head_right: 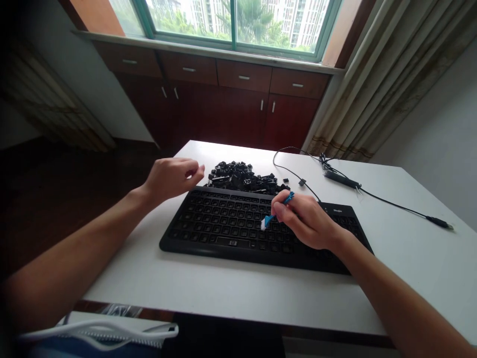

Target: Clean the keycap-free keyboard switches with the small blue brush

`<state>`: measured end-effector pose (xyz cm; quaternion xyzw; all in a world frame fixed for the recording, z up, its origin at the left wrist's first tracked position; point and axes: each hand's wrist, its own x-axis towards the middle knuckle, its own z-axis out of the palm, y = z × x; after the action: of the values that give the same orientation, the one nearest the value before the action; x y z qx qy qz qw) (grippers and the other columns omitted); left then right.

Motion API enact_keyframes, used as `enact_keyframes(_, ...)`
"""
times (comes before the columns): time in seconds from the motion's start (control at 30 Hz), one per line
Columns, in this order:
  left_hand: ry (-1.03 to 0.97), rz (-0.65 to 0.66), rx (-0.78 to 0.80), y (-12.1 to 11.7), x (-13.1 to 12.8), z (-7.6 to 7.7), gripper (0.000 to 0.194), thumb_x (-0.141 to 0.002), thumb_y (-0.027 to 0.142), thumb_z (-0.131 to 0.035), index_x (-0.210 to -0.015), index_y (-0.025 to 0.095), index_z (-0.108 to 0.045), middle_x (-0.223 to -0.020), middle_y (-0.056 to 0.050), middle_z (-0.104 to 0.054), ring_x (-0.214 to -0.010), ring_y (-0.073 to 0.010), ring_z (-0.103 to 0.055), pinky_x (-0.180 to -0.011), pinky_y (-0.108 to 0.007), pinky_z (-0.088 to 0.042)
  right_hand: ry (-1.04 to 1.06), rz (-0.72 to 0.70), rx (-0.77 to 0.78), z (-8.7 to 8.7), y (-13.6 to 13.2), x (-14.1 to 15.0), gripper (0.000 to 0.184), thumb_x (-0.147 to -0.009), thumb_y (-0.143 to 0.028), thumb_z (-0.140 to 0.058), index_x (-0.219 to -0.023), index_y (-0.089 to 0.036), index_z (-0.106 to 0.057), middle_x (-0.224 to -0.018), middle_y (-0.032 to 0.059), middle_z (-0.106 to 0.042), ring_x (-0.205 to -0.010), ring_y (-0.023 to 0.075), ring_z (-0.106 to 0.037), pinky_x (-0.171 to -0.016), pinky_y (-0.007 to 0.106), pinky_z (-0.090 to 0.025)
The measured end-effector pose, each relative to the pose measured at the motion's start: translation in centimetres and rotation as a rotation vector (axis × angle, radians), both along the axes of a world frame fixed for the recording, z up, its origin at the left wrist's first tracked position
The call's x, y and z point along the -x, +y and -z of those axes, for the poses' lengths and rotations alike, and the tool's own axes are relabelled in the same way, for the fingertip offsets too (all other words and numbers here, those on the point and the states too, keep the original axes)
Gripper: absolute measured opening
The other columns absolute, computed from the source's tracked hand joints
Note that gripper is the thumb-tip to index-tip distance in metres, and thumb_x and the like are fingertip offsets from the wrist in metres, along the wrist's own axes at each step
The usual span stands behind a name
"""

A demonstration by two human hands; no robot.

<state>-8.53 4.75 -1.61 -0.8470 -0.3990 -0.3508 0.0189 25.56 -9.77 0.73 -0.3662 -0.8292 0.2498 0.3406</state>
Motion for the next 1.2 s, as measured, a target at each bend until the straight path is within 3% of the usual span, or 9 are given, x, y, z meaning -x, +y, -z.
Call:
enact_keyframes(0.2,0.081,-0.011,0.053,0.5,-0.5,1.1,0.04,-0.086,0.034,-0.061,-0.052,0.02,-0.045,-0.049,0.003,-0.04,-0.047,-0.0113,-0.029,-0.055,-0.03,-0.018,-0.027,-0.169,0.151,-0.4,-0.3,0.3,0.02,-0.103,-0.023,-0.041,-0.09,-0.018,-0.055,-0.078,0.0014,-0.057,-0.064,0.0111,-0.051,-0.059,0.026,-0.046)
enact_keyframes(0.33,0.1,-0.001,0.1,0.5,-0.6,1.2,0.041,-0.087,0.035,-0.06,-0.051,0.02,-0.045,-0.047,0.003,-0.039,-0.045,-0.0108,-0.03,-0.054,-0.03,-0.02,-0.159,-0.123,-0.144,0.0,-0.5,0.8,0.007,-0.097,-0.014,-0.05,-0.099,-0.019,-0.055,-0.085,0.0033,-0.063,-0.071,0.0134,-0.056,-0.065,0.028,-0.048)
enact_keyframes(0.43,0.103,0.01,0.127,0.5,-0.6,1.1,0.042,-0.086,0.035,-0.061,-0.05,0.02,-0.046,-0.047,0.004,-0.039,-0.045,-0.0107,-0.029,-0.053,-0.03,-0.02,-0.198,-0.077,-0.349,0.0,-0.9,1.2,0.013,-0.093,-0.012,-0.054,-0.103,-0.02,-0.054,-0.086,0.0043,-0.065,-0.072,0.0156,-0.057,-0.064,0.03,-0.046)
enact_keyframes(0.63,0.092,0.029,0.149,0.5,-0.6,1.0,0.041,-0.086,0.035,-0.06,-0.05,0.02,-0.047,-0.047,0.004,-0.039,-0.046,-0.0105,-0.027,-0.054,-0.031,-0.02,-0.099,-0.162,-0.209,-0.2,-1.2,1.6,0.011,-0.095,-0.011,-0.049,-0.099,-0.02,-0.054,-0.081,0.0038,-0.063,-0.065,0.0128,-0.056,-0.058,0.026,-0.046)
enact_keyframes(0.83,0.071,0.038,0.163,0.5,-0.5,1.1,0.04,-0.085,0.035,-0.061,-0.05,0.02,-0.047,-0.047,0.004,-0.039,-0.046,-0.0103,-0.028,-0.054,-0.031,-0.019,-0.225,-0.007,-0.454,0.5,-0.5,0.9,0.019,-0.091,-0.011,-0.058,-0.107,-0.02,-0.057,-0.085,0.0041,-0.068,-0.07,0.0148,-0.059,-0.06,0.028,-0.046)
enact_keyframes(1.0,0.048,0.049,0.16,0.4,-0.5,1.0,0.042,-0.086,0.037,-0.059,-0.05,0.02,-0.045,-0.048,0.003,-0.04,-0.046,-0.0104,-0.027,-0.054,-0.031,-0.019,0.006,0.051,-0.269,0.6,-0.9,1.6,0.013,-0.098,-0.016,-0.053,-0.107,-0.018,-0.062,-0.088,0.0052,-0.07,-0.065,0.0112,-0.062,-0.06,0.025,-0.052)
enact_keyframes(1.13,0.032,0.057,0.161,0.3,-0.6,1.0,0.042,-0.085,0.037,-0.06,-0.05,0.02,-0.046,-0.047,0.003,-0.04,-0.046,-0.0103,-0.027,-0.054,-0.031,-0.019,0.083,-0.096,-0.034,0.6,-1.2,2.1,0.018,-0.102,-0.018,-0.046,-0.098,-0.016,-0.064,-0.076,0.0025,-0.064,-0.059,0.0092,-0.06,-0.055,0.022,-0.051)
enact_keyframes(1.2,0.028,0.061,0.164,0.3,-0.6,1.0,0.042,-0.085,0.037,-0.06,-0.049,0.02,-0.046,-0.047,0.003,-0.04,-0.046,-0.0102,-0.027,-0.054,-0.032,-0.019,0.021,-0.119,-0.042,0.7,-1.0,1.8,0.017,-0.101,-0.017,-0.047,-0.094,-0.016,-0.063,-0.074,0.0017,-0.062,-0.058,0.0089,-0.058,-0.054,0.022,-0.049)
